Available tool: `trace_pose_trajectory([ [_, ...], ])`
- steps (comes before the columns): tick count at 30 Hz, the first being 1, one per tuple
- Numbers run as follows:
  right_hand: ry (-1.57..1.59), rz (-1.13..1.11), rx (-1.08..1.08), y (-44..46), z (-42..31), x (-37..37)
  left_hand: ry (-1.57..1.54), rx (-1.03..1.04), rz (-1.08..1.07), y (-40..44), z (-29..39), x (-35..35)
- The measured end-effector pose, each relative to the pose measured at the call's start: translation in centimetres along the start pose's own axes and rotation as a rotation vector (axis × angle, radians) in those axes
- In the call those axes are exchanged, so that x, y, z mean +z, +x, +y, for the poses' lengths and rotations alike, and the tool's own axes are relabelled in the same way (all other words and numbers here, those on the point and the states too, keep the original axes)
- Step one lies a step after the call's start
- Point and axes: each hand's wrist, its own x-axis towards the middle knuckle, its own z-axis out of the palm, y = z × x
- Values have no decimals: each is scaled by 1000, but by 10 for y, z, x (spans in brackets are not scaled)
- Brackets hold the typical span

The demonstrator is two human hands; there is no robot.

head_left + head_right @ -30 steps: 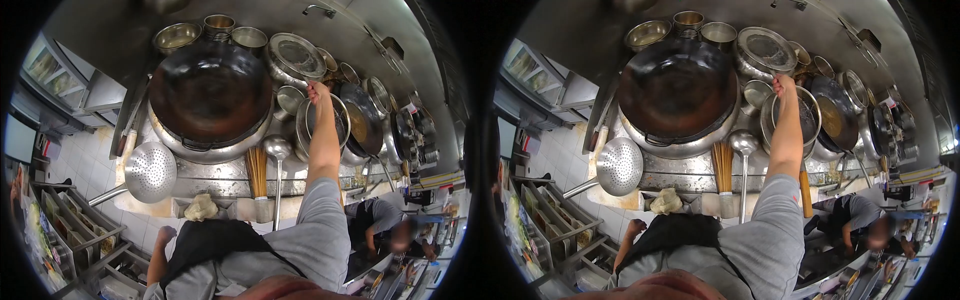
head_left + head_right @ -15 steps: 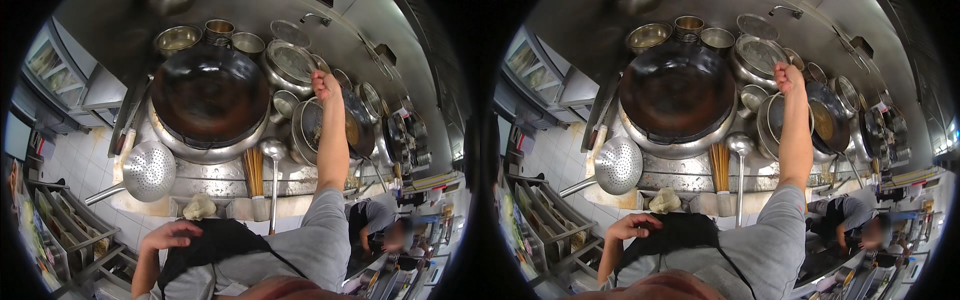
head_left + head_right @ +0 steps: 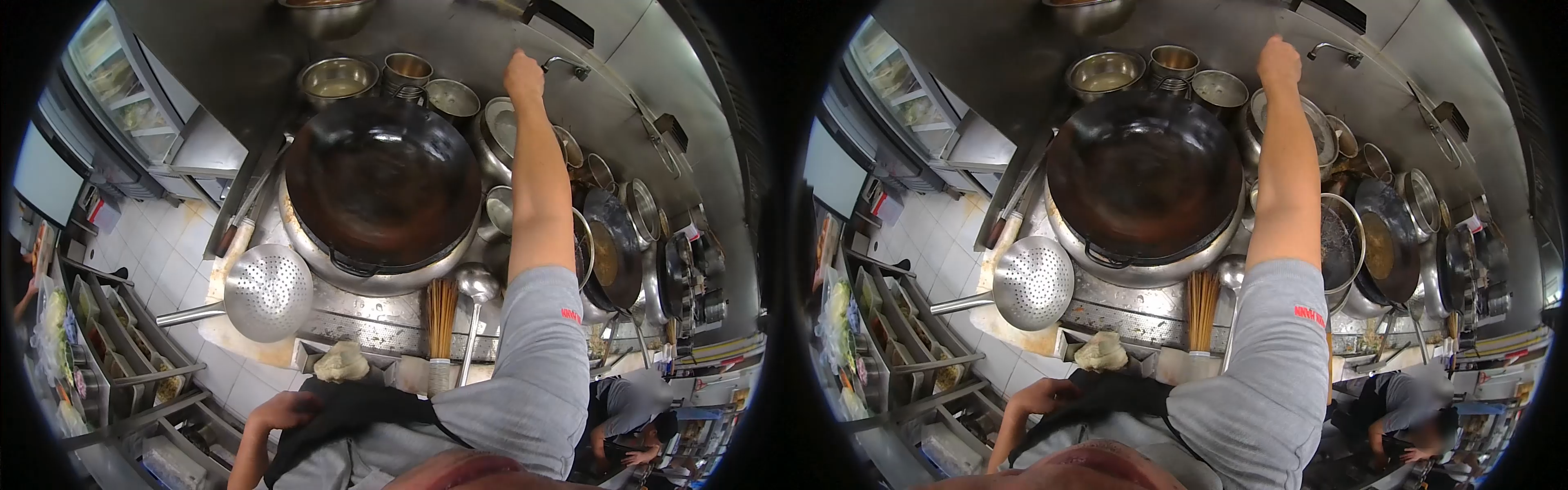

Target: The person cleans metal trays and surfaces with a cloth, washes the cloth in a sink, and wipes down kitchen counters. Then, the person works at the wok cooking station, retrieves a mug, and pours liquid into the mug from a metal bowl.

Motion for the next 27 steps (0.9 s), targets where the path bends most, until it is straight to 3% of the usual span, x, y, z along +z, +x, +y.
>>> trace_pose_trajectory([
  [4, 133, 198, 4, -63, 8, -52, 109, 115, 77, 15, -47, 13],
  [5, 176, 257, -6, -80, 22, -53, 37, 53, 76, 17, -50, 12],
  [10, -103, 97, 83, -192, 72, -119, -307, -124, -35, 19, -13, -11],
  [12, -215, 17, 107, -205, 84, -127, -252, 29, -41, 26, -30, -10],
  [16, -404, -58, 98, -203, 129, -83, -176, 89, -85, 34, -34, -12],
  [19, -474, -51, 105, -182, 151, -40, -444, -144, -84, 37, -43, -8],
  [22, -562, -209, -147, -156, 195, 13, -529, -230, 124, 40, -88, 13],
  [24, -491, -475, 5, -141, 180, 1, -577, -317, 268, 37, -139, 41],
  [27, -173, -494, 232, -120, 193, 13, -553, -476, 381, 17, -183, 71],
])
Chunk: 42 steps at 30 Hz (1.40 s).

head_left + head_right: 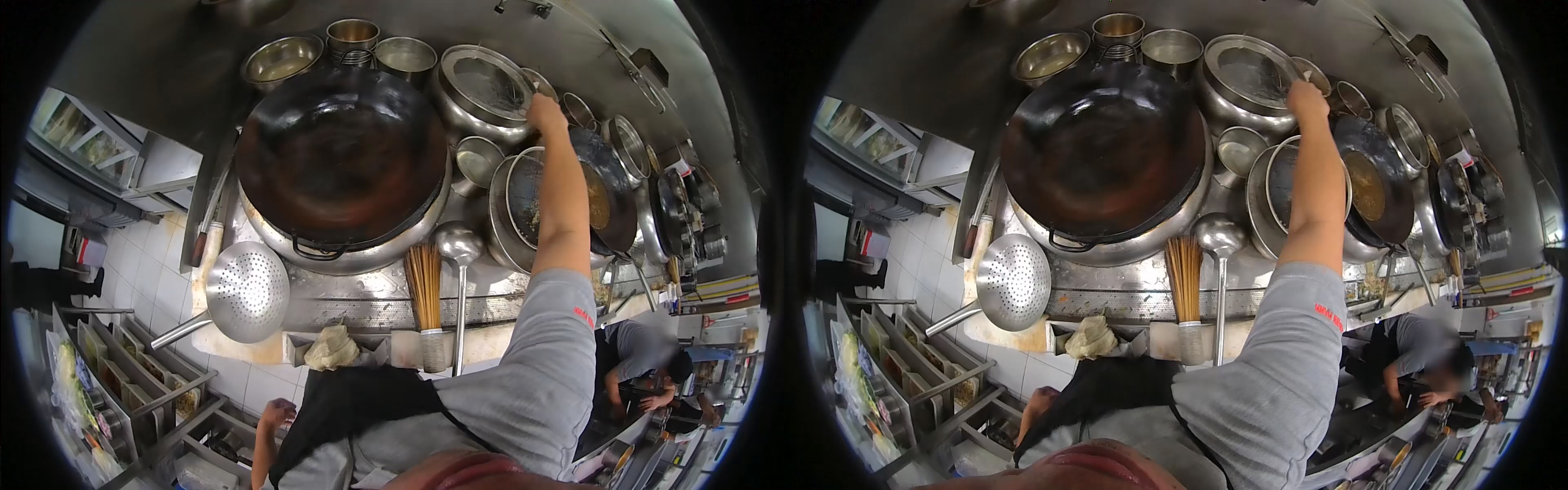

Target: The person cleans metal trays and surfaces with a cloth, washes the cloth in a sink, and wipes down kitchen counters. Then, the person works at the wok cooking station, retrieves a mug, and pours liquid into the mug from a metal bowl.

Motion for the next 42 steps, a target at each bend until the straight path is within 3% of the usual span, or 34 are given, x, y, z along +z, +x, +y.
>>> trace_pose_trajectory([
  [1, -1, 106, -82, 22, 14, 16, 22, -47, 51, -8, -9, 0],
  [4, 463, -203, 148, 24, 20, 5, 25, -135, 141, -24, -18, -1],
  [10, 1085, -369, 397, -33, 42, 21, 37, 7, 103, 41, -73, -26],
  [13, 1286, -399, 437, -51, 43, 24, -124, -16, 121, 72, -51, -41],
  [16, 1446, -415, 453, -62, 47, 21, -48, 143, 200, 89, -20, -50],
  [20, 1438, -287, 453, -89, 36, -16, 14, 237, 251, 97, 9, -55],
  [23, 1263, 4, 359, -104, 28, -39, -8, 208, 256, 97, 12, -53],
  [24, 1095, 83, 270, -87, 44, -27, -20, 195, 238, 96, 11, -51],
  [27, 145, 593, -21, -76, 48, -21, -44, 154, 197, 99, -14, -43],
  [31, -136, 312, 80, -59, 23, -15, -80, 57, 165, 91, -30, -26],
  [35, -204, 89, -66, -34, 14, 0, -68, -9, 199, 79, -35, -19],
  [37, -64, 65, -11, -2, 19, 13, -83, 8, 221, 70, -38, -17],
  [39, 254, -279, 107, 12, 17, -6, -143, 28, 240, 62, -32, -19],
  [40, 648, -253, 186, 12, 22, 2, -145, 49, 261, 62, -35, -20],
  [42, 669, -346, 232, 14, 44, 13, -175, 60, 273, 63, -38, -19],
])
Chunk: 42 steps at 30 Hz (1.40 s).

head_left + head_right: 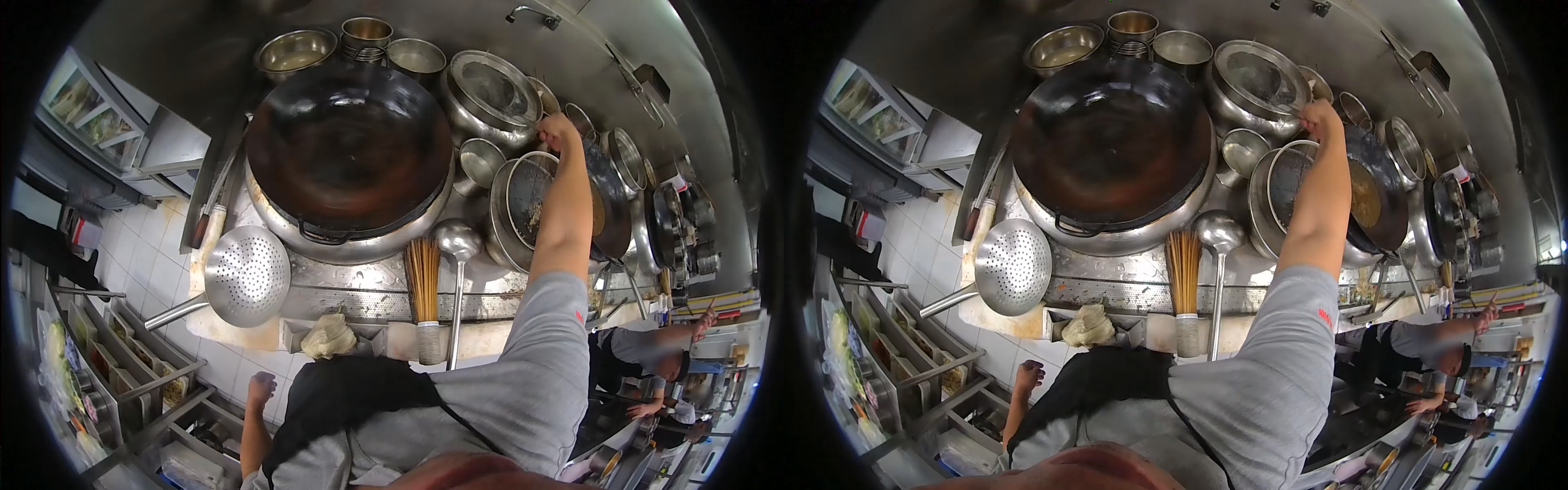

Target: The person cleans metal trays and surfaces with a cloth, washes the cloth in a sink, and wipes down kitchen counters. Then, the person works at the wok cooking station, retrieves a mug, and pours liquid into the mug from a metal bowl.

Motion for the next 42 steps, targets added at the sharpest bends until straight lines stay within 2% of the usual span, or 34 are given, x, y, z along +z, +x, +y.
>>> trace_pose_trajectory([
  [1, 7, -35, 36, 1, 9, -1, -17, 3, 2, 0, -2, 2],
  [4, 418, -122, 174, -7, 42, 7, 16, -25, -46, 5, -11, 3],
  [6, 629, -117, 138, -57, 23, 20, 43, -61, -103, 17, -20, 2],
  [10, 909, -144, 139, -72, 13, 29, 138, -74, -124, 30, -10, -5],
  [14, 1067, -279, 171, -91, -19, 28, 100, 1, -67, 56, 2, -14],
  [17, 1098, -299, 108, -114, -66, 25, 73, 118, -40, 64, 11, -17],
  [19, 1071, -259, -68, -108, -95, 21, 51, 115, -23, 65, 12, -14],
  [21, 1050, -46, -244, -121, -145, 21, 38, 129, -4, 64, 15, -9],
  [23, 929, 123, -460, -120, -184, 19, 38, 154, 17, 56, 5, -3],
  [25, 505, 488, -700, -78, -213, 24, 16, 147, 18, 47, -4, 6],
  [27, 68, 782, -798, -66, -231, 33, -23, 103, -19, 36, -13, 15],
  [29, -370, 996, -753, -77, -247, 52, -18, 11, -14, 28, -19, 26],
  [33, -643, 768, -700, -58, -241, 57, -22, -69, -54, 13, -26, 34],
  [34, -609, 876, -683, -68, -235, 53, -38, -66, -76, 9, -27, 33],
  [37, -554, 881, -643, -126, -197, 21, -47, -53, -110, 20, -33, 24],
  [39, -553, 914, -717, -153, -151, 5, 9, -56, -105, 32, -40, 19],
  [42, -621, 878, -609, -194, -99, -7, 99, -90, -79, 37, -26, 5],
])
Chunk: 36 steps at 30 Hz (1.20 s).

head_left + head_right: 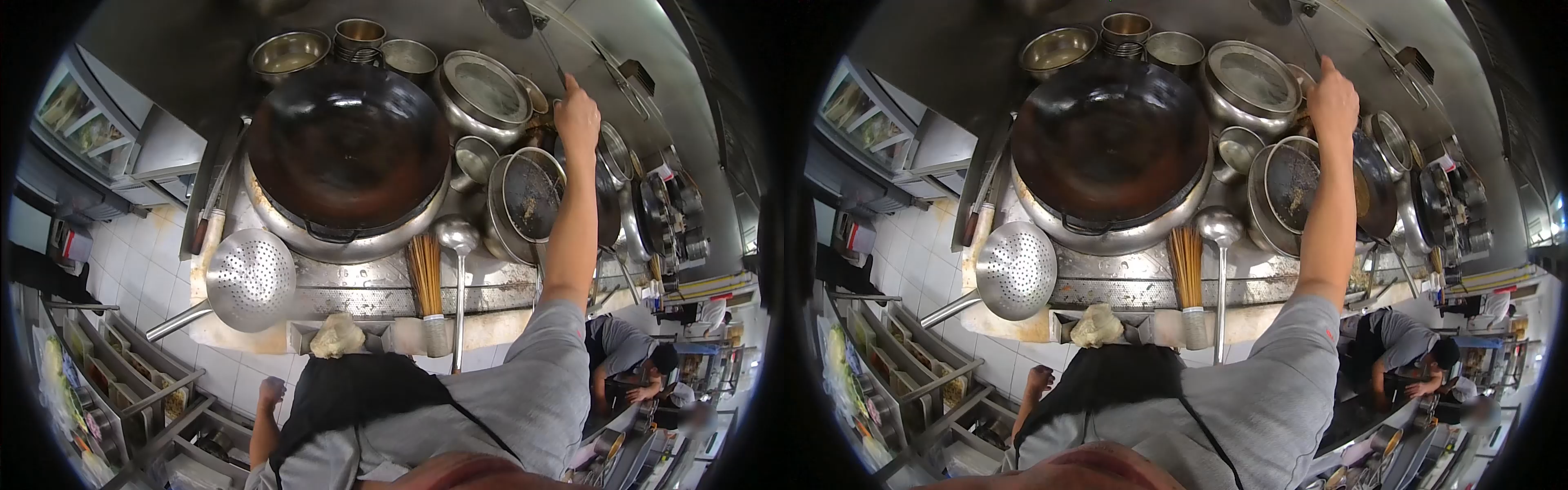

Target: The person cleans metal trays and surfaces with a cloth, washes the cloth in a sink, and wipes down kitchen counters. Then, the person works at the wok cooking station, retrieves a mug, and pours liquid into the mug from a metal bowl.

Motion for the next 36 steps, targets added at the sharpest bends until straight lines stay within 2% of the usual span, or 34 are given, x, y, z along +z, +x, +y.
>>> trace_pose_trajectory([
  [2, -31, -113, 95, -23, 7, -12, 53, 36, 26, 3, 12, -12],
  [4, -87, -185, 98, -28, 19, 8, 81, 84, 28, 6, 31, -20],
  [9, -162, -378, 135, -21, 44, 123, 30, 200, 130, 10, 56, -19],
  [10, -186, -473, 104, -18, 44, 135, 47, 221, 134, 5, 60, -15],
  [13, -75, -465, 102, -7, 63, 195, 68, 296, 106, 3, 41, -5],
  [15, 35, -702, 210, 26, 81, 230, 67, 336, 100, -12, 28, 0],
  [17, 460, -994, 598, 54, 106, 254, 54, 244, 119, -25, 7, 3],
  [19, 580, -1214, 710, 54, 123, 253, 16, 135, 112, -39, 7, 11],
  [20, 635, -1307, 774, 54, 136, 240, 21, 127, 112, -31, -15, 13],
  [21, 897, -1099, 850, 29, 119, 212, 26, 97, 93, -23, -34, 16],
  [22, 864, -1087, 881, 16, 119, 209, -30, 39, 62, -26, -38, 17],
  [23, 1172, -1114, 912, 3, 132, 223, 84, 57, 12, -33, -34, 16],
  [24, 1295, -949, 1053, -12, 119, 222, 202, 74, -32, -36, -30, 13],
  [26, 1434, -819, 1099, -31, 89, 201, 205, 65, -13, -35, -21, 7],
  [28, 1569, -806, 1181, -37, 74, 182, 103, 18, 27, -18, -10, -10],
  [33, 1851, -744, 1291, -36, 55, 130, 31, 241, 136, 7, 31, -30],
  [36, 1996, -797, 1226, -19, 47, 106, 0, 288, 147, 4, 53, -27],
])
